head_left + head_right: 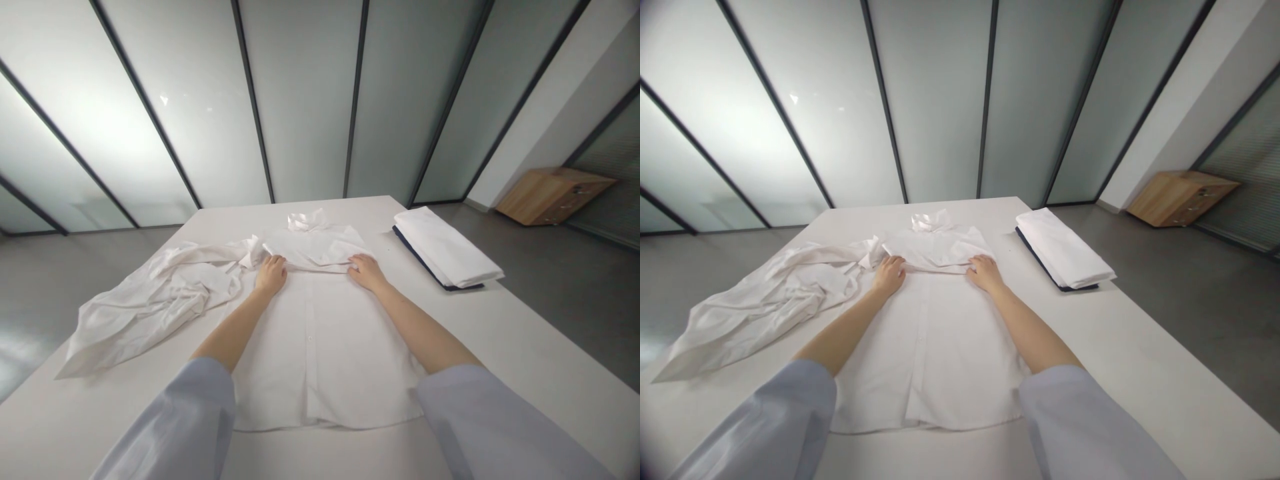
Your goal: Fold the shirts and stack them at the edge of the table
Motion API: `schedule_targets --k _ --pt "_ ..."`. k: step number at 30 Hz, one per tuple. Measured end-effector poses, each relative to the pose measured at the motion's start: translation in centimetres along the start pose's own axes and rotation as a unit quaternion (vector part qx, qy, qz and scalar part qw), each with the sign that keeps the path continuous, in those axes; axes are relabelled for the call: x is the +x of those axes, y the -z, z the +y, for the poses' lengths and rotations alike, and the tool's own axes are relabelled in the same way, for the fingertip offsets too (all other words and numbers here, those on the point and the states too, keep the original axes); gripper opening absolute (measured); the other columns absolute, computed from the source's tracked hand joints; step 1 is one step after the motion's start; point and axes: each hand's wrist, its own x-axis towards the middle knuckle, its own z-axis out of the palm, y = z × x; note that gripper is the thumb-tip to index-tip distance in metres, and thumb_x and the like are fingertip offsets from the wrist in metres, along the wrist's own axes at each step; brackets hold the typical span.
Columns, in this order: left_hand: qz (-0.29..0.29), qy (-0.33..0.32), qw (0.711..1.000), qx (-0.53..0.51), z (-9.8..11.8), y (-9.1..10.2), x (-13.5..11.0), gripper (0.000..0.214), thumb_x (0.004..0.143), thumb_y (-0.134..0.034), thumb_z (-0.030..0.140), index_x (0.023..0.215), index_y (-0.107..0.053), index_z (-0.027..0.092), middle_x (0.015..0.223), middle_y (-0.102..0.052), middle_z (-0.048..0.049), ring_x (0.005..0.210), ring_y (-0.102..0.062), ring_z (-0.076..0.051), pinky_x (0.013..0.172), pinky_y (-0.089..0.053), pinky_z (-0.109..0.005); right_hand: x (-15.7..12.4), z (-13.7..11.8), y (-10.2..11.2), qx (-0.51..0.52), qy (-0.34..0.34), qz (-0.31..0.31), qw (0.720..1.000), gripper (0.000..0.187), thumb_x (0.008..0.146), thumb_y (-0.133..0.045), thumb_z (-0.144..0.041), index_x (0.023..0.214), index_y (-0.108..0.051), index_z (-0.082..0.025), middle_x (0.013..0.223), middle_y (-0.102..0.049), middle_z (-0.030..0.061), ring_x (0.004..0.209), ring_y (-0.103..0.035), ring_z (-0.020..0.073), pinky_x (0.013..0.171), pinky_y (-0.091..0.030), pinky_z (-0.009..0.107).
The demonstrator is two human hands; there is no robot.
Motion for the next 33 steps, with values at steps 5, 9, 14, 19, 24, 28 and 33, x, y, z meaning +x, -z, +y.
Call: schedule_targets --k 5,9,14,19,24,28,33 --pt "-0.008 -0.058 0.997 0.055 -0.4 1.8 -3.2 0.025 0.086 -0.045 0.019 0.096 -0.068 0.019 0.096 -0.069 -0.0126 0.103 -0.056 -0.03 0.092 -0.038 -0.046 0.2 0.2 -0.3 0.018 0.013 0.019 1.0 0.04 0.086 -0.049 -0.025 0.122 -0.063 -0.015 0.13 -0.061 0.0109 0.122 -0.052 0.024 0.105 -0.034 0.034" --pt "-0.01 -0.117 0.992 0.05 -0.5 2.7 -4.5 0.025 0.087 -0.045 0.02 0.093 -0.069 0.019 0.092 -0.069 -0.0123 0.1 -0.056 -0.029 0.093 -0.039 -0.046 0.3 0.1 -0.1 0.023 0.016 0.032 0.999 0.038 0.085 -0.051 -0.025 0.119 -0.064 -0.015 0.125 -0.063 0.012 0.118 -0.054 0.0256 0.103 -0.037 0.036" --pt "-0.009 -0.02 1.0 0.021 -1.8 1.8 -3.7 0.049 0.079 -0.052 0.021 0.128 -0.057 0.02 0.132 -0.055 -0.0128 0.122 -0.048 -0.031 0.099 -0.04 -0.045 -0.3 -0.1 0.4 0.026 -0.007 0.063 0.998 0.038 0.083 -0.055 -0.025 0.119 -0.064 -0.016 0.127 -0.061 0.0114 0.118 -0.053 0.0268 0.101 -0.039 0.038" --pt "-0.038 0.051 0.997 -0.046 -3.8 0.0 -2.4 0.043 0.084 -0.043 0.018 0.122 -0.063 0.018 0.132 -0.059 -0.0108 0.126 -0.049 -0.027 0.105 -0.038 -0.043 -1.8 0.8 0.4 0.057 -0.008 0.095 0.994 0.034 0.082 -0.056 -0.024 0.114 -0.066 -0.018 0.122 -0.063 0.0105 0.115 -0.054 0.026 0.1 -0.039 0.039" --pt "0.007 0.031 0.993 -0.114 -4.3 -0.2 -2.8 0.038 0.084 -0.04 0.017 0.109 -0.068 0.014 0.124 -0.064 -0.0128 0.121 -0.054 -0.025 0.108 -0.036 -0.04 -2.4 2.0 0.0 0.129 -0.023 0.095 0.987 0.028 0.085 -0.053 -0.025 0.108 -0.067 -0.018 0.116 -0.066 0.0097 0.109 -0.058 0.0221 0.096 -0.043 0.034" --pt "0.05 0.017 0.992 -0.115 -3.6 1.2 -3.9 0.035 0.081 -0.044 0.021 0.105 -0.069 0.016 0.114 -0.069 -0.0119 0.115 -0.058 -0.026 0.11 -0.03 -0.044 -2.5 2.4 -0.2 0.146 -0.008 0.081 0.986 0.023 0.084 -0.055 -0.024 0.102 -0.069 -0.02 0.111 -0.068 0.008 0.106 -0.06 0.0212 0.095 -0.044 0.033" --pt "-0.047 0.011 0.984 -0.172 -2.4 3.2 -4.4 0.02 0.074 -0.048 0.029 0.067 -0.063 0.019 0.064 -0.066 -0.0053 0.073 -0.064 -0.022 0.077 -0.047 -0.034 -2.6 2.2 0.0 0.153 -0.019 0.078 0.985 0.022 0.083 -0.056 -0.024 0.1 -0.07 -0.021 0.111 -0.069 0.0075 0.105 -0.061 0.0214 0.093 -0.045 0.032"
